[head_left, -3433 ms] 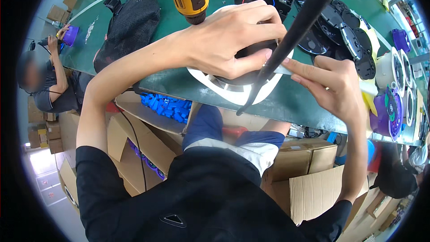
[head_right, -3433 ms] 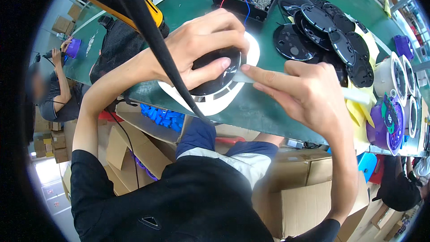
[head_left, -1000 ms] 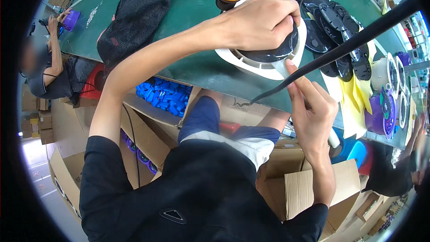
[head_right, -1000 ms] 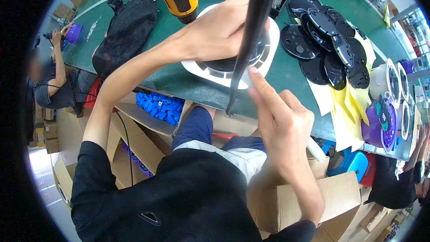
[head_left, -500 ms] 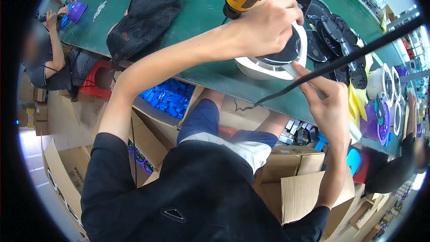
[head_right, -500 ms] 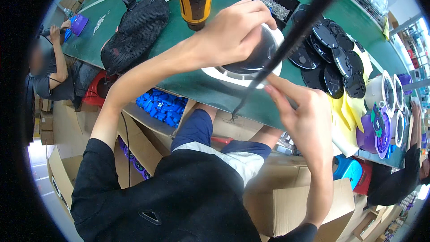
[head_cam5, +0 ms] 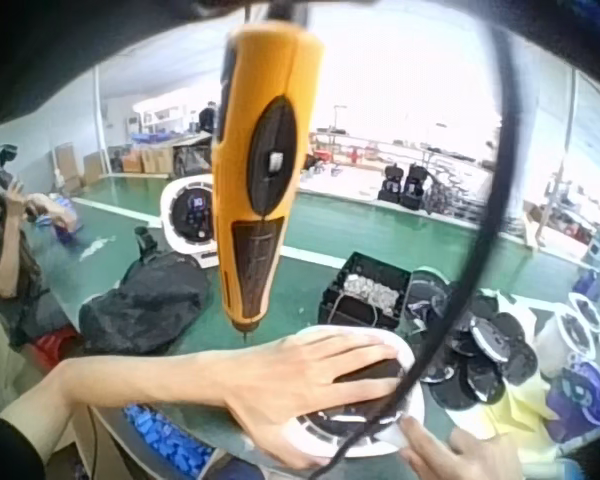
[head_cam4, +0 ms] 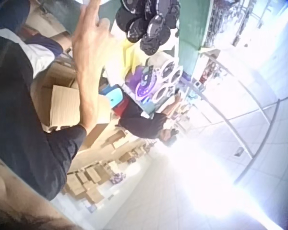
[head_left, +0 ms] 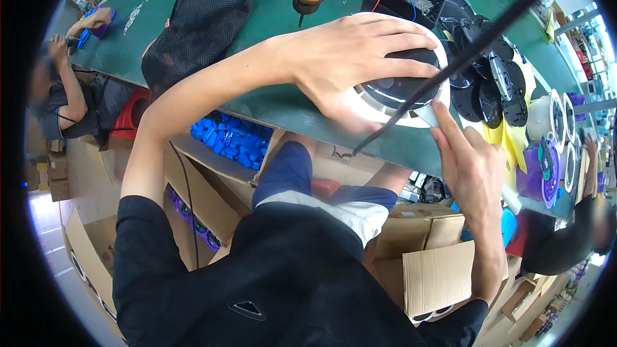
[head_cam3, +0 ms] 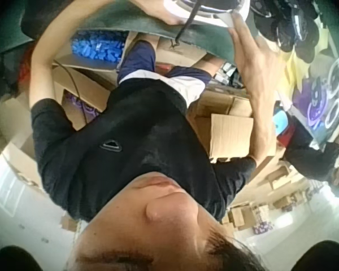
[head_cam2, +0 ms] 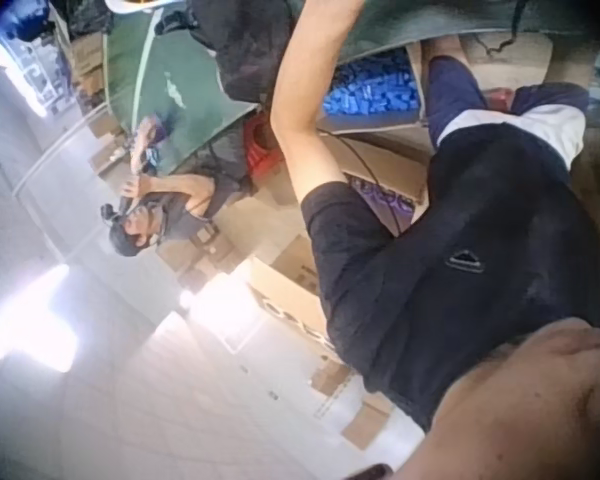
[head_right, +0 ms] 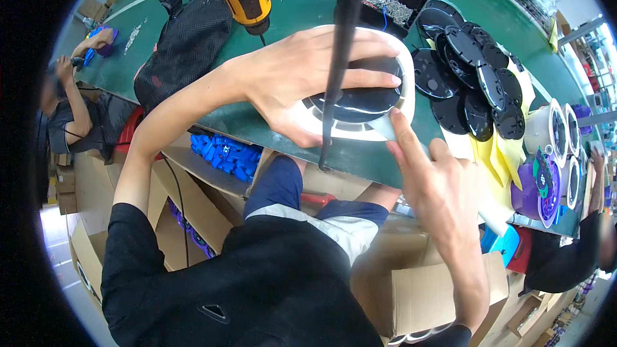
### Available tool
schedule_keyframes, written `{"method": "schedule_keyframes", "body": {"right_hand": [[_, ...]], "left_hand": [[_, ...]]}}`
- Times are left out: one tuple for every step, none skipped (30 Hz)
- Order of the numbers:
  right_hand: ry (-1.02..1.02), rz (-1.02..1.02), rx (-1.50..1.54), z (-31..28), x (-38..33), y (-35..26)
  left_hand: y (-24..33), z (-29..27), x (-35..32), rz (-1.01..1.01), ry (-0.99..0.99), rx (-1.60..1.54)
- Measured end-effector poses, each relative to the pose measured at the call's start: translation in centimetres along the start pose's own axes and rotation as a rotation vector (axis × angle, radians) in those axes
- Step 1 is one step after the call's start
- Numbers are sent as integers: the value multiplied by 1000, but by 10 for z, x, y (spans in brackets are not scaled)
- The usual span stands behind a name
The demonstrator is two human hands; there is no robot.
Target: Assembling and testing an electronic fan or humidifier device using an electric screwdriver and heat gun.
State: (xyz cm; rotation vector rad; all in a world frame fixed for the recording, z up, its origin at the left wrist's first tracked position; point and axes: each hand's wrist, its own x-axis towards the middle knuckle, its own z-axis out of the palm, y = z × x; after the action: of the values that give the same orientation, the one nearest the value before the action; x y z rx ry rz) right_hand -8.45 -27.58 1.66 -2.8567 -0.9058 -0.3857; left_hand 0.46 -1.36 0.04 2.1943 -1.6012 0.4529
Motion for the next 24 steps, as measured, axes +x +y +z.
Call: {"method": "schedule_keyframes", "body": {"right_hand": [[44,3,-64,6,-5,-2],[88,5,-127,9,-7,-3],[94,2,-143,10,-6,-8],[88,9,-147,9,-7,-13],[91,34,-137,9,-8,-18],[95,60,-128,8,-9,-21],[105,46,-152,10,-9,-22],[107,78,-135,11,-9,-25],[106,82,-123,13,-9,-25],[106,89,-117,13,-9,-24],[98,107,-117,12,-8,-26],[99,107,-119,10,-9,-28],[65,153,-90,7,-10,-30],[31,198,-60,5,-10,-31],[46,190,-45,6,-10,-27],[58,185,-28,7,-10,-22],[50,184,9,4,-8,-19],[166,115,10,12,-9,-10],[130,132,87,9,-8,-7],[94,150,163,6,-6,-4],[101,111,244,6,-4,1],[102,109,244,3,-2,1],[47,152,306,-2,1,0],[-8,194,369,-7,4,0]], "left_hand": [[0,2,0,-7,28,-15],[0,4,0,-15,56,-30],[2,5,0,-15,57,-34],[4,6,1,-51,44,0],[5,8,3,-87,31,34],[7,9,4,-80,34,27],[8,9,4,-100,45,61],[10,9,4,-119,56,97],[11,13,2,-125,88,103],[12,14,3,-123,91,103],[13,16,4,-136,111,109],[14,16,4,-149,131,115],[17,17,4,-144,134,118],[21,17,5,-190,133,99],[23,16,5,-237,132,80],[23,16,6,-232,132,79],[21,14,6,-233,117,59],[18,13,8,-234,101,37],[12,10,12,-197,101,-42],[7,4,16,-201,35,-85],[2,0,20,-197,-29,-96],[-3,-2,23,-194,-93,-106],[-8,-2,23,-195,-93,-106],[-12,-1,23,-127,-79,-117]]}}
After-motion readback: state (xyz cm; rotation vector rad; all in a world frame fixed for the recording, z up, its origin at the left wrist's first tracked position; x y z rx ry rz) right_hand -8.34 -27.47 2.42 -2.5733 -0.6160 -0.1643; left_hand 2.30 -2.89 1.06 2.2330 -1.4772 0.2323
